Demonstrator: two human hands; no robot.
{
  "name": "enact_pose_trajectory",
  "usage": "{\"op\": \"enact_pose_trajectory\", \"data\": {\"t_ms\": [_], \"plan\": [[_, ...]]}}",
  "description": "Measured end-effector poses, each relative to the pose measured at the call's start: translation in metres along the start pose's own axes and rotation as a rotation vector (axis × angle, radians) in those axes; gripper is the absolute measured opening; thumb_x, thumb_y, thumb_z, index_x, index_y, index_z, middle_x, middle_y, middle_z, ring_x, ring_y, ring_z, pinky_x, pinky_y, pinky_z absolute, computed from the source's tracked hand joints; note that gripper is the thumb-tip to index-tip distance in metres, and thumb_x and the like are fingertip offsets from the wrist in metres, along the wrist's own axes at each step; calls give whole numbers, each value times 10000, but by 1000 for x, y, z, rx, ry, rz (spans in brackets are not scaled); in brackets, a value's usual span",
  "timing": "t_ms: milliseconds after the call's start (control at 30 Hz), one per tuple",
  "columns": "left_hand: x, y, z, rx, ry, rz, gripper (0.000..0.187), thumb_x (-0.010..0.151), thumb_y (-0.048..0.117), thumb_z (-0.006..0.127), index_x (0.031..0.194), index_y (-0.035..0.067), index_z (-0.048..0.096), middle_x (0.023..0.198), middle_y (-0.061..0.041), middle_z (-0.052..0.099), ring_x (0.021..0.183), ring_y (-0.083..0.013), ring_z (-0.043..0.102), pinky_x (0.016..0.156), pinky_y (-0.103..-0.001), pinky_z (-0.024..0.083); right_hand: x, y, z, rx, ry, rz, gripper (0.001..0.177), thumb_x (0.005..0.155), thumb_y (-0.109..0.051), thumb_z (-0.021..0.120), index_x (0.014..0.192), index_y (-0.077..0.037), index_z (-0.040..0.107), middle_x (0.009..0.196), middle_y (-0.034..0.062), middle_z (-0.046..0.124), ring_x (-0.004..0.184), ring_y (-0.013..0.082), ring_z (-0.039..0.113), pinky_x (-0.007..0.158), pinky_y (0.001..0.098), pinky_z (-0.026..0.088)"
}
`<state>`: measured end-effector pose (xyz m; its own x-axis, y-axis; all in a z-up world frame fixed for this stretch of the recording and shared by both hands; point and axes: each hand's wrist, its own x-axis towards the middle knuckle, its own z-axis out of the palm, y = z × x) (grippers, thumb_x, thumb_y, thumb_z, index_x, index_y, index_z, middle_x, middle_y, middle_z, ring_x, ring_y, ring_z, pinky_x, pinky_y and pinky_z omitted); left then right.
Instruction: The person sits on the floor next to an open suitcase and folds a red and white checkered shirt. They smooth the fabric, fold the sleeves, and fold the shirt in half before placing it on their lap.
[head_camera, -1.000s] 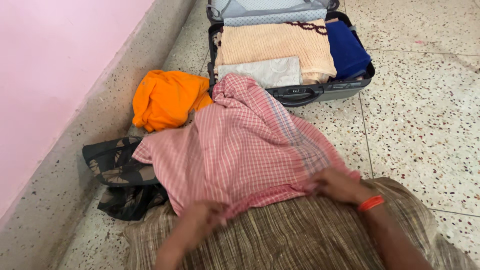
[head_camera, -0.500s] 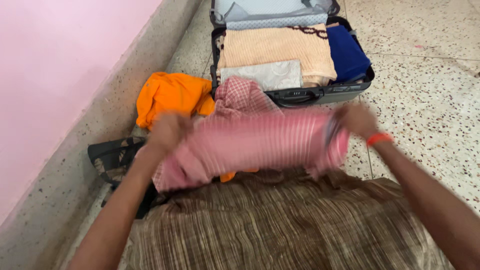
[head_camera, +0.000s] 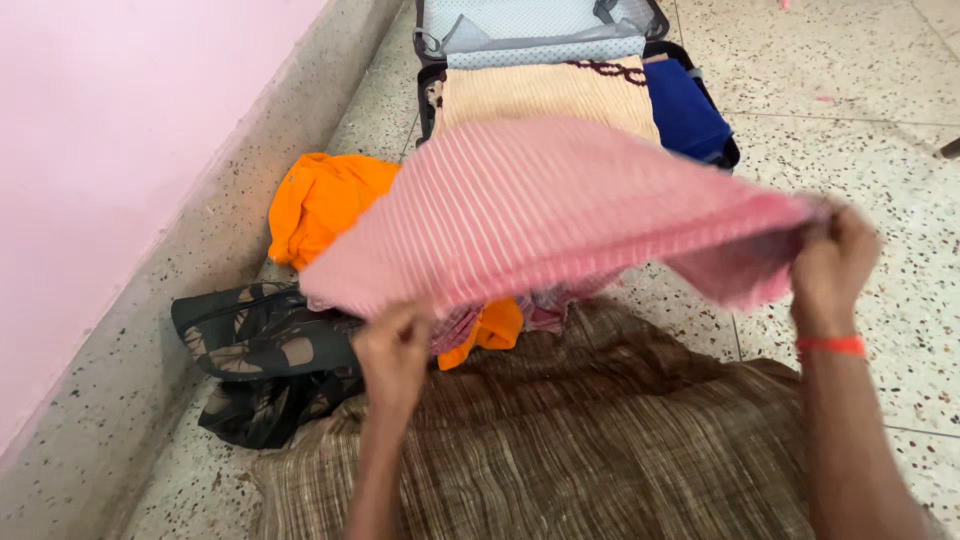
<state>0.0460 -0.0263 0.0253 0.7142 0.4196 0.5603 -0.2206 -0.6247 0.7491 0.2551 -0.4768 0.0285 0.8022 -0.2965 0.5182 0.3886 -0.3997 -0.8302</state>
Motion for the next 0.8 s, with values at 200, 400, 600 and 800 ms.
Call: {"op": "enact_pose_trajectory", "data": {"t_ms": [200, 400, 600, 800], "plan": [[-59, -13, 35, -94, -188, 23, 202, 841, -4, 769, 1042, -6, 753, 967, -141, 731, 780, -237, 702, 679, -333, 563, -66, 55, 20, 232, 32, -94, 265, 1002, 62, 403, 930, 98, 656, 975, 146, 716, 901, 155, 625, 900, 302, 503], [-68, -4, 50, -110, -107, 36, 202, 809, -22, 779, 1006, -1, 738, 963, -118, 706, 820, -249, 710, 717, -339, 570, -102, 33, 64, 240, -370, -360, 264, 997, -84, 419, 791, -41, 579, 867, 141, 669, 679, 176, 632, 489, 291, 522], [-78, 14, 69, -91, -136, 269, 185, 823, -18, 779, 995, 0, 714, 967, -117, 688, 889, -276, 706, 775, -372, 588, -177, -29, 103, 194, -1227, -245, 450, 875, -196, 596, 1287, -23, 659, 1135, 122, 658, 859, 288, 605, 758, 433, 540], [-73, 16, 67, -112, -258, 281, 207, 841, -50, 739, 1045, -29, 713, 967, -146, 668, 856, -281, 691, 725, -372, 585, -211, -56, 116, 54, -1031, -309, 444, 811, -212, 802, 1186, -26, 653, 1120, 134, 693, 1007, 297, 706, 856, 407, 564]]}}
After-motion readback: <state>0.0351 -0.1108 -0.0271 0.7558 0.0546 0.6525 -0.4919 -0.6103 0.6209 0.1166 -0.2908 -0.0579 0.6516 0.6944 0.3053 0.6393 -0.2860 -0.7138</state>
